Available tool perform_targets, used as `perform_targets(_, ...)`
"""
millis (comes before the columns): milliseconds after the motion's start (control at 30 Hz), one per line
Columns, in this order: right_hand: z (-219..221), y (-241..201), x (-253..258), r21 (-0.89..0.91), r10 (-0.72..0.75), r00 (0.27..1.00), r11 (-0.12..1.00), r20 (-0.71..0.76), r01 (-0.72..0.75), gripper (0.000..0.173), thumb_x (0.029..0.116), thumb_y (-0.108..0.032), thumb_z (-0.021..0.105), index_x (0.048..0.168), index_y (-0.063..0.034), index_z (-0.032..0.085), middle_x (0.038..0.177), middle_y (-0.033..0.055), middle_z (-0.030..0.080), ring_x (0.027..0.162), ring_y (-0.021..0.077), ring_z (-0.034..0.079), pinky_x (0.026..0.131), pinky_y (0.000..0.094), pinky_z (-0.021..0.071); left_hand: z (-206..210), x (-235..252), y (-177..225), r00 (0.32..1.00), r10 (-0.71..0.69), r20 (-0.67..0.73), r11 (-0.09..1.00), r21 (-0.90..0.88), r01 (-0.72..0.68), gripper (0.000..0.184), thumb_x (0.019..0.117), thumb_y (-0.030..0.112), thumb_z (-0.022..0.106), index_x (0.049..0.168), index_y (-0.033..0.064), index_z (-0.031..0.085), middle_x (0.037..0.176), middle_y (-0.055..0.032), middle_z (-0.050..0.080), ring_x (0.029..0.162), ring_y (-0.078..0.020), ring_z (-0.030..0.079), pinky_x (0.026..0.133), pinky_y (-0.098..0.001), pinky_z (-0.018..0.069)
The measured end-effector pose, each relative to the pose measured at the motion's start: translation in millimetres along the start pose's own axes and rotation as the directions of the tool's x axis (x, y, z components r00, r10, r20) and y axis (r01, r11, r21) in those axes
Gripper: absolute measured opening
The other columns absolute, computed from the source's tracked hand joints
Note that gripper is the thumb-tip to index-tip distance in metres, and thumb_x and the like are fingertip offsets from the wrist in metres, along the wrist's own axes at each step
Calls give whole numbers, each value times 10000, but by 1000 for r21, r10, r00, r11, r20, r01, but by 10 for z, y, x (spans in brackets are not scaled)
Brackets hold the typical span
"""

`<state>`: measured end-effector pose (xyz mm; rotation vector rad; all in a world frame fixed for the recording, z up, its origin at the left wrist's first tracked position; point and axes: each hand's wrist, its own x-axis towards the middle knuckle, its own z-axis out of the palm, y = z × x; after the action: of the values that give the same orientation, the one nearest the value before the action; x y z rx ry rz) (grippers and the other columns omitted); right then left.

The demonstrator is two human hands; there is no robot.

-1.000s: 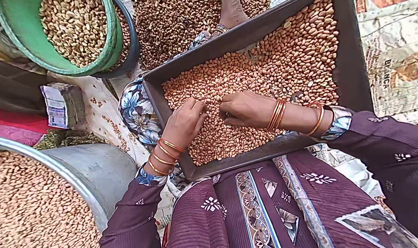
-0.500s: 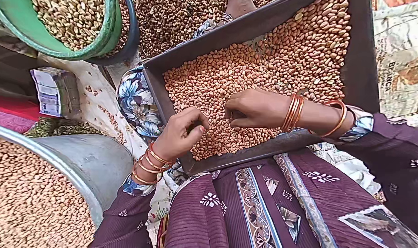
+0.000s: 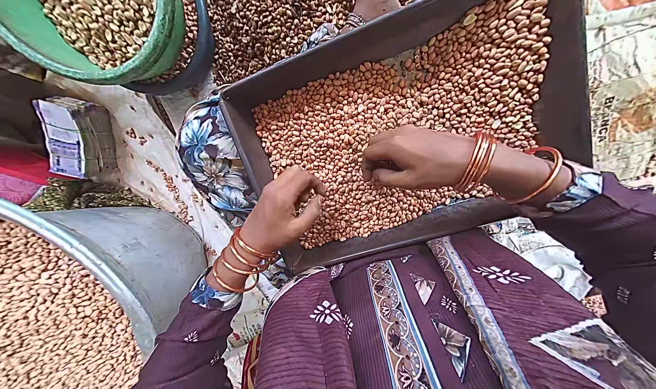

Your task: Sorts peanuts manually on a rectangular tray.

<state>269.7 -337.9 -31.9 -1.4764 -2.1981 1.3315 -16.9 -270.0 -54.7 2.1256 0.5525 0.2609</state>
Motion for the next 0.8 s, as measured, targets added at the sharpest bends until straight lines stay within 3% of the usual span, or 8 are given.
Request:
perform_targets(67, 106, 28, -22, -60, -57, 998, 997, -10, 56, 113, 945, -128, 630, 960, -84, 733, 919, 55, 637, 809, 169, 629, 727, 352, 526, -63, 13, 53, 992, -128, 5, 956, -264, 125, 171, 952, 168, 444, 956, 92, 597, 828, 29, 558, 664, -24, 531, 579, -173, 456)
perform_targets(133, 137, 23, -45, -130, -42, 999, 991, -30, 37, 116, 965, -121, 640, 985, -67, 741, 934, 95, 643, 824, 231, 653, 721, 401, 542, -63, 26, 91, 988, -139, 64, 921, -357, 153, 200, 979, 178, 411, 972, 104, 597, 852, 29, 573, 668, -37, 550, 585, -189, 485)
perform_targets(233, 109, 14, -82, -243, 3, 996, 970, -92, -25, 137, 984, -106, 598, 973, -44, 719, 932, 137, 630, 812, 290, 662, 694, 446, 543, 91, 65, 166, 995, -41, 91, 988, -147, 54, 178, 966, 152, 531, 968, 53, 678, 879, 2, 589, 719, -24, 543, 623, -163, 473)
perform_targets(300, 91, -11, -101, -271, 23, 995, 961, -100, -49, 116, 978, -75, 600, 985, -43, 712, 924, 144, 616, 814, 307, 654, 697, 453, 542, 250, 75, 185, 995, 26, 95, 1000, -4, -26, 167, 941, 143, 585, 975, 38, 711, 843, -37, 595, 702, -88, 551, 624, -221, 488)
perform_targets(433, 145, 14, -129, -215, -73, 995, 975, -70, 57, 93, 941, -99, 646, 985, -67, 721, 911, 122, 623, 798, 275, 653, 673, 427, 538, 512, 102, 217, 986, 140, 95, 981, 124, -151, 180, 975, 162, 611, 1023, 45, 740, 828, -85, 612, 710, -211, 620, 606, -339, 534)
perform_targets(633, 176, 60, -142, -160, -130, 990, 980, -47, 121, 90, 929, -127, 659, 971, -77, 720, 902, 93, 617, 765, 233, 639, 645, 393, 528, 708, 76, 202, 971, 222, 86, 923, 303, -238, 183, 993, 149, 619, 1071, 41, 744, 796, -109, 589, 639, -254, 610, 508, -354, 497)
perform_targets(733, 181, 75, -139, -139, -159, 985, 979, -72, 148, 82, 908, -124, 671, 949, -74, 721, 884, 83, 619, 750, 214, 631, 645, 376, 522, 682, 66, 201, 982, 183, 35, 956, 225, -186, 180, 992, 160, 625, 1036, 43, 755, 790, -91, 600, 661, -221, 611, 550, -331, 510)
perform_targets(800, 192, 75, -134, -127, -167, 982, 980, -85, 155, 79, 906, -121, 673, 947, -73, 721, 880, 78, 624, 744, 207, 632, 644, 376, 527, 566, 75, 217, 998, 49, -33, 998, -36, -50, 173, 970, 161, 639, 1020, 36, 748, 820, -58, 615, 693, -125, 573, 615, -245, 497)
